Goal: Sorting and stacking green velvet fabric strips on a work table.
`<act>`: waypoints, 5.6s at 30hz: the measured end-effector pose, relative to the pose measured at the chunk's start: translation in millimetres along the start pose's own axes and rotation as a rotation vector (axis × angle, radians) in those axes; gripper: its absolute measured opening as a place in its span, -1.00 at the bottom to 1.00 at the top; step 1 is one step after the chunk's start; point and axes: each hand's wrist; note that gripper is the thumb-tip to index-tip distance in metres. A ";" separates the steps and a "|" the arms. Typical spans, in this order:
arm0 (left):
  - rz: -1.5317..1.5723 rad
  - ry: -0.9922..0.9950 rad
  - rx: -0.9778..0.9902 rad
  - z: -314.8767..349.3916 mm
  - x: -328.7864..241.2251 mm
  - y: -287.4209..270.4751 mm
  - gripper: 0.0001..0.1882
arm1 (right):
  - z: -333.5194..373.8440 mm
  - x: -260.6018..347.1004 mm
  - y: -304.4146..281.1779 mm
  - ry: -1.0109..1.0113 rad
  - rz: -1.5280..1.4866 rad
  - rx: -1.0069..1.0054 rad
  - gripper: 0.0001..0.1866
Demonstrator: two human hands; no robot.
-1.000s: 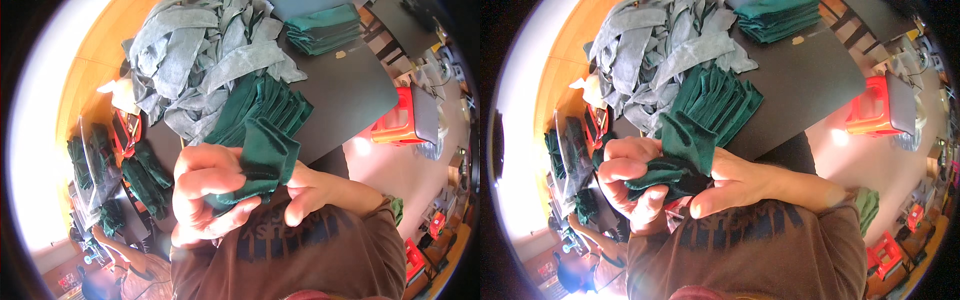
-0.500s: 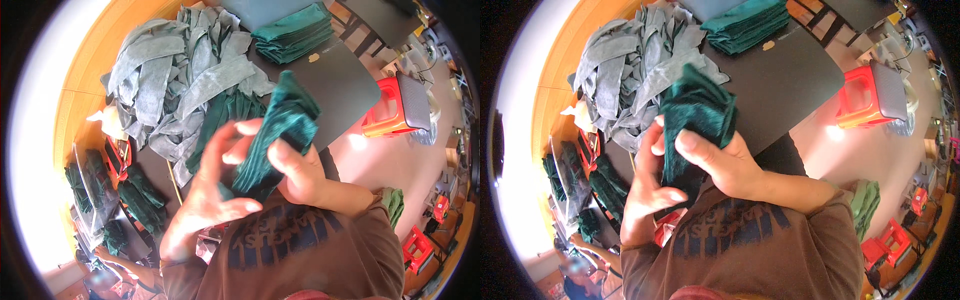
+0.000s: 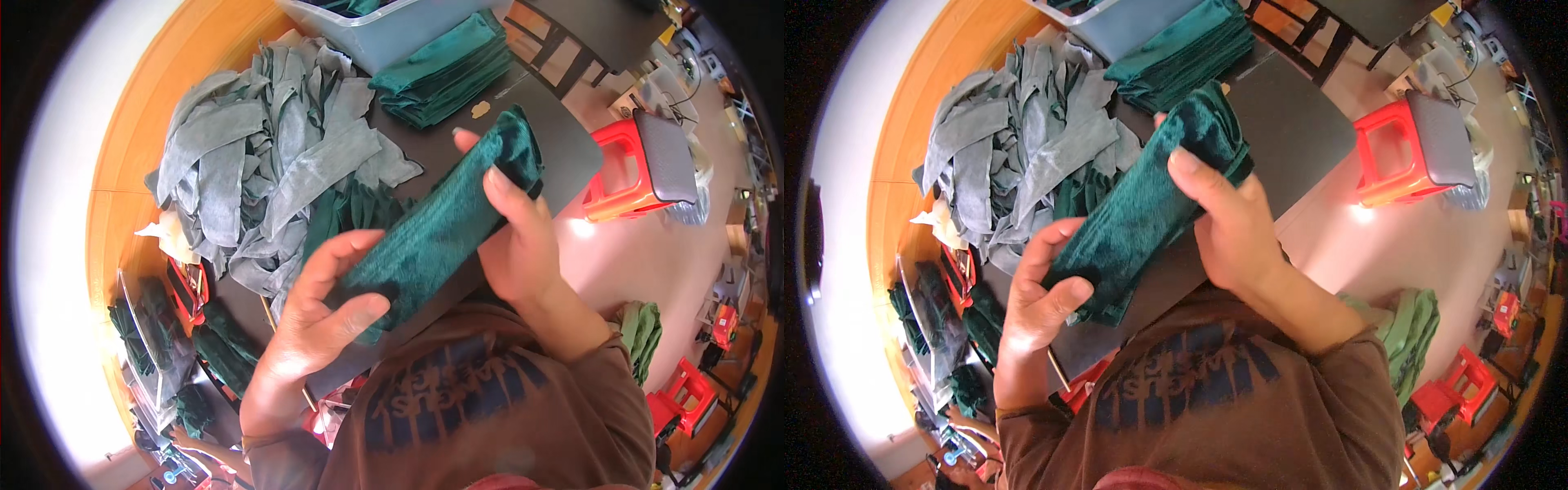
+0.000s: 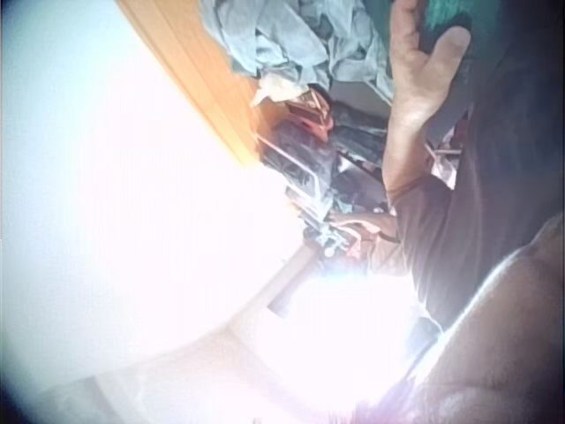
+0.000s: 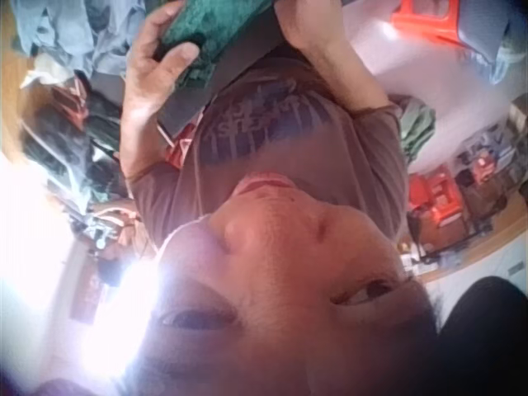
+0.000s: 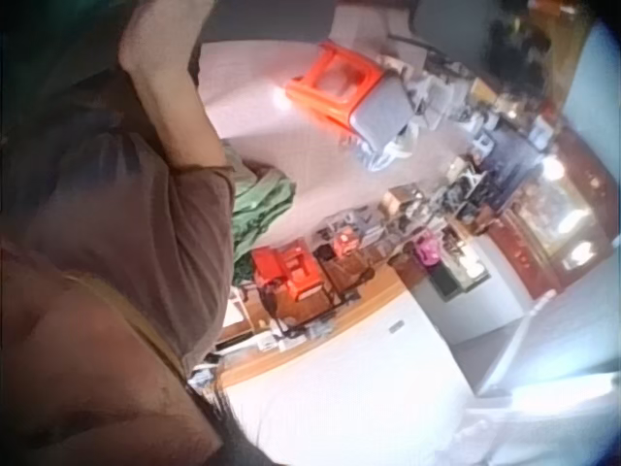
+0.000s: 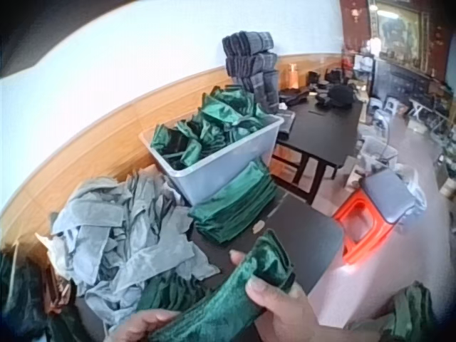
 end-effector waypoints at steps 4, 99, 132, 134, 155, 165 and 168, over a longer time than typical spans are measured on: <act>-0.227 0.074 0.007 -35.1 -22.1 -3.3 -0.40 | -37.2 18.3 -10.5 -0.155 0.000 -0.036 -0.51; -1.543 0.793 -0.051 -180.0 -13.4 -12.5 -0.54 | -190.3 74.5 -99.3 -0.734 1.338 -0.143 -0.63; -0.784 0.227 0.120 -147.8 -13.7 6.9 -0.55 | -93.5 93.1 -117.4 -0.087 0.640 0.212 -0.70; -0.600 0.245 -0.017 -155.4 -26.4 6.2 -0.57 | -117.5 105.3 -103.8 -0.185 0.664 0.180 -0.72; -1.365 0.751 -0.478 -205.8 -3.3 -11.7 -0.73 | -227.1 50.7 -83.0 -0.530 1.091 -0.248 -0.55; -1.639 0.941 -0.105 -225.5 -2.7 6.9 -0.54 | -239.3 47.7 -92.4 -0.511 1.049 -0.265 -0.56; -1.520 0.847 -0.036 -233.1 2.8 -9.0 -0.48 | -247.2 41.6 -103.9 -0.405 0.876 -0.177 -0.59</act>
Point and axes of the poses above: each hand's wrist, its own z-axis away from the middle knuckle, its own y-axis out of the palm, x = y × z, and after that the axes turned 3 degrees about z, right-handed
